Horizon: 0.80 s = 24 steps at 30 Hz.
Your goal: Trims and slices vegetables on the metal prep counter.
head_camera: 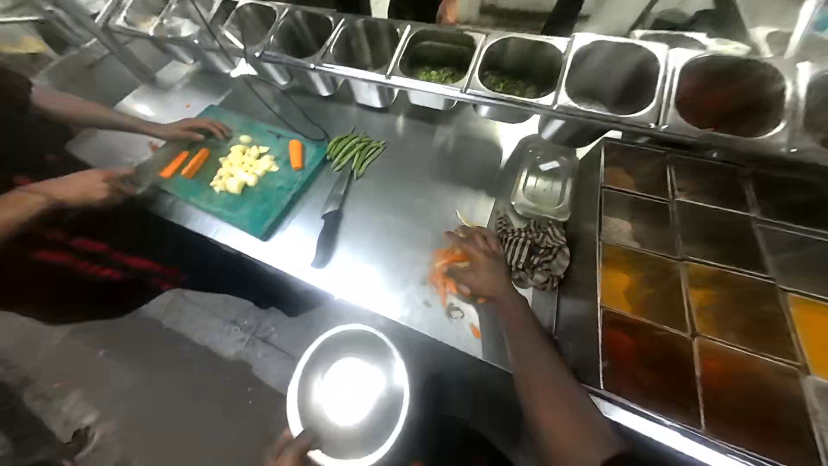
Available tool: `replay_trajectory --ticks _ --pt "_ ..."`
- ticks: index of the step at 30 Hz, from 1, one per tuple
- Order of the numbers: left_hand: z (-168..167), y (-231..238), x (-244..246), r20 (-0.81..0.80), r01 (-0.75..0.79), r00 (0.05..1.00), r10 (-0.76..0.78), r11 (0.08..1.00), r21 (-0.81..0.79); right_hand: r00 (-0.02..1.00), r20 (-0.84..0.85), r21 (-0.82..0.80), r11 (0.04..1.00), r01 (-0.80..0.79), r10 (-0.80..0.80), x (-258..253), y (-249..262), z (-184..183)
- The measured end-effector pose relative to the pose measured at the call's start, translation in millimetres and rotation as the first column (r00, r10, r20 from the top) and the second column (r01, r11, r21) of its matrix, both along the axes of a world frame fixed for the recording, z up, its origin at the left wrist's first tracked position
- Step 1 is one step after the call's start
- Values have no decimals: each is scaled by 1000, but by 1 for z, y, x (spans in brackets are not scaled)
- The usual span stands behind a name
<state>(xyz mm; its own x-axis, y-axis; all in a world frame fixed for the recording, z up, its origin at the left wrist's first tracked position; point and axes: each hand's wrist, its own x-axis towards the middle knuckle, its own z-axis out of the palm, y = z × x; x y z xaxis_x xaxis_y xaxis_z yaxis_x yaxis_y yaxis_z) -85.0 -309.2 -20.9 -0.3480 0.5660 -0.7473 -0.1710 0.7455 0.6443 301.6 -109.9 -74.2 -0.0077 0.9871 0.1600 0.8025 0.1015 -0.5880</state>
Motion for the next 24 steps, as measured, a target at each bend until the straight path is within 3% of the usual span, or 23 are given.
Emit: replay_trajectory --ticks 4,9,13,17,19,22,24 --pt "-30 10 52 55 -6 998 10 997 -74 984 72 22 986 -163 161 -8 2 -1" --pt "-34 28 77 144 46 989 -30 993 -111 953 111 129 947 -295 282 -18 -7 -7" --pt "-38 34 74 178 84 982 -65 992 -96 940 34 144 929 -341 339 -60 -41 -3" --pt "-31 36 73 191 99 978 -82 992 -81 893 2 55 892 -449 450 -117 -93 -5" --pt "-34 34 69 210 99 974 -81 992 -78 850 -141 36 860 -509 509 -137 -122 -6" --pt "-37 39 60 219 82 973 -68 995 -55 785 -422 189 891 -412 453 -140 -128 7" --pt "-38 36 55 223 69 973 -56 996 -49 869 -424 147 967 -210 253 -109 -107 14"
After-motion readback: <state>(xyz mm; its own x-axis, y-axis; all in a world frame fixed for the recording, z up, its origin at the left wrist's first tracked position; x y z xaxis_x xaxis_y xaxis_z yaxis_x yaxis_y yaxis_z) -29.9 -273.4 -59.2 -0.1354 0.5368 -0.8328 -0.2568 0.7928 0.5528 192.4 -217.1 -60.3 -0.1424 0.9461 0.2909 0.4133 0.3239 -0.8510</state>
